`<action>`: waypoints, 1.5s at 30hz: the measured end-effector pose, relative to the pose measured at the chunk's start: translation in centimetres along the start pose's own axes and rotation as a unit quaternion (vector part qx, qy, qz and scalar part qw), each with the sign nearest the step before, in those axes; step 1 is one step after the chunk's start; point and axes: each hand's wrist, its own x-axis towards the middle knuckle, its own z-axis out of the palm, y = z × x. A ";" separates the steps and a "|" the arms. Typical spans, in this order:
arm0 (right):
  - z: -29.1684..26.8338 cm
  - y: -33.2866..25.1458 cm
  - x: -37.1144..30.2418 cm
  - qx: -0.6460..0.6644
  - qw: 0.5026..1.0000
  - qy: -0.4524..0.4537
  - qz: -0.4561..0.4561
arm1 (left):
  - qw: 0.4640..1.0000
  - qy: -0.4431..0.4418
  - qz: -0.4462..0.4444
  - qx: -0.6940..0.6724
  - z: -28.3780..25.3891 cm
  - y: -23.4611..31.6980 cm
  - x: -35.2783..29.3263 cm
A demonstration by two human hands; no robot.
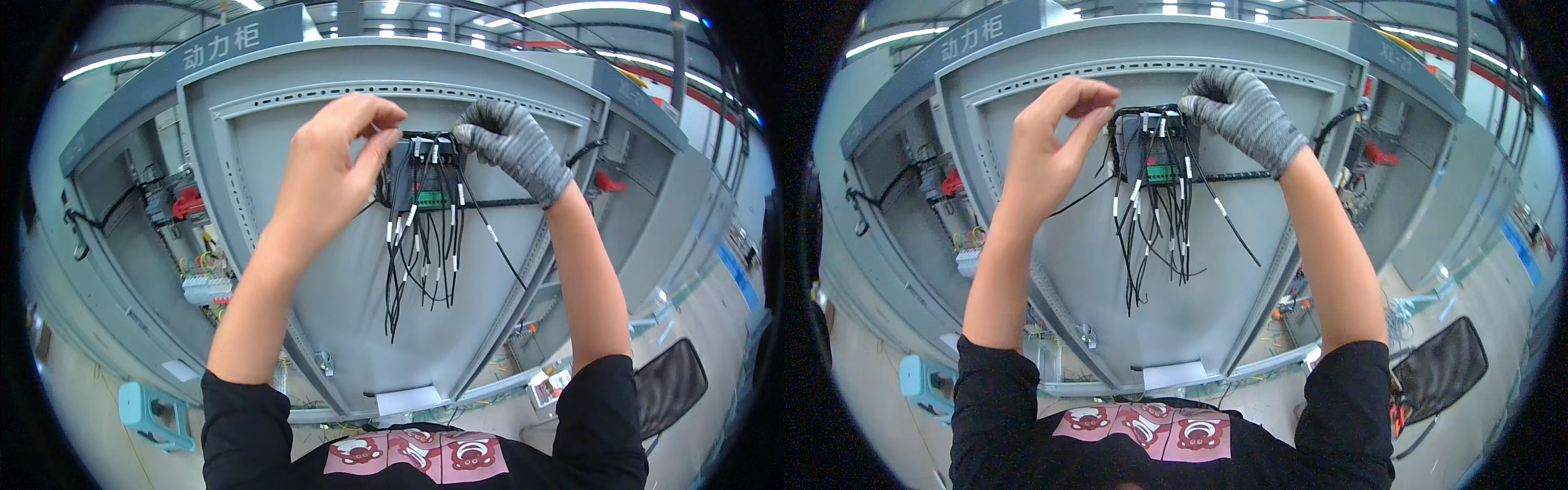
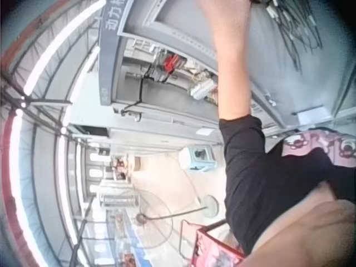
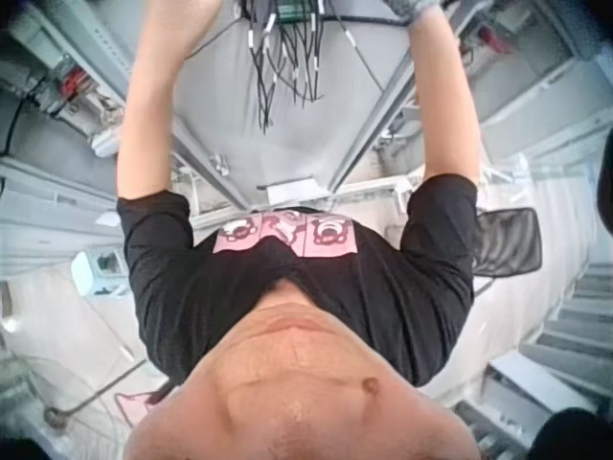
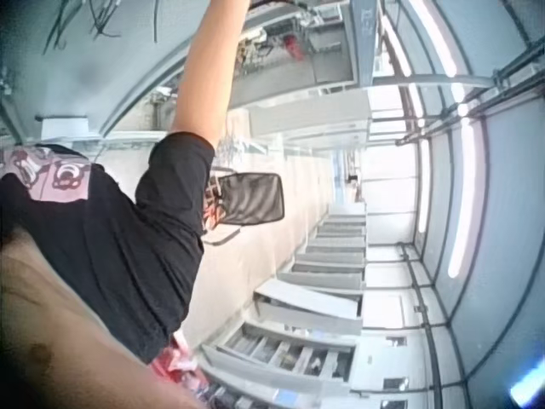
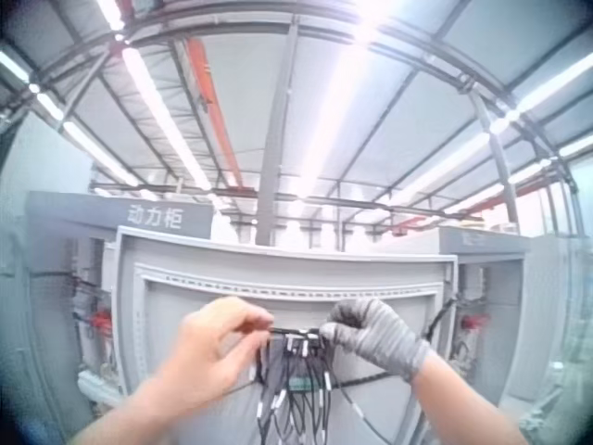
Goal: The person organizes and secures multiple black wires into a terminal block mounted inside an open electrical cabinet. They use pliers to strip wire ends and a screwdriver to tighten connections, then bundle the wires with zip ties.
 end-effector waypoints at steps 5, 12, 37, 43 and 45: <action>0.7 1.8 0.9 0.063 0.994 0.001 -0.094 | 0.970 0.046 0.002 0.237 3.1 4.3 -2.5; 1.6 3.1 1.7 0.157 0.980 0.006 -0.122 | 0.915 0.097 -0.087 0.381 9.4 4.3 -2.1; 1.0 9.0 -8.5 0.343 0.929 0.131 -0.037 | 0.921 0.305 -0.184 0.155 6.9 8.9 -13.2; 4.9 15.1 -19.3 0.310 0.933 0.116 0.138 | 0.946 0.241 -0.149 0.154 8.3 10.8 -14.0; 6.3 15.2 -22.2 0.253 0.948 0.100 0.165 | 0.966 0.184 -0.130 0.124 9.4 11.4 -14.9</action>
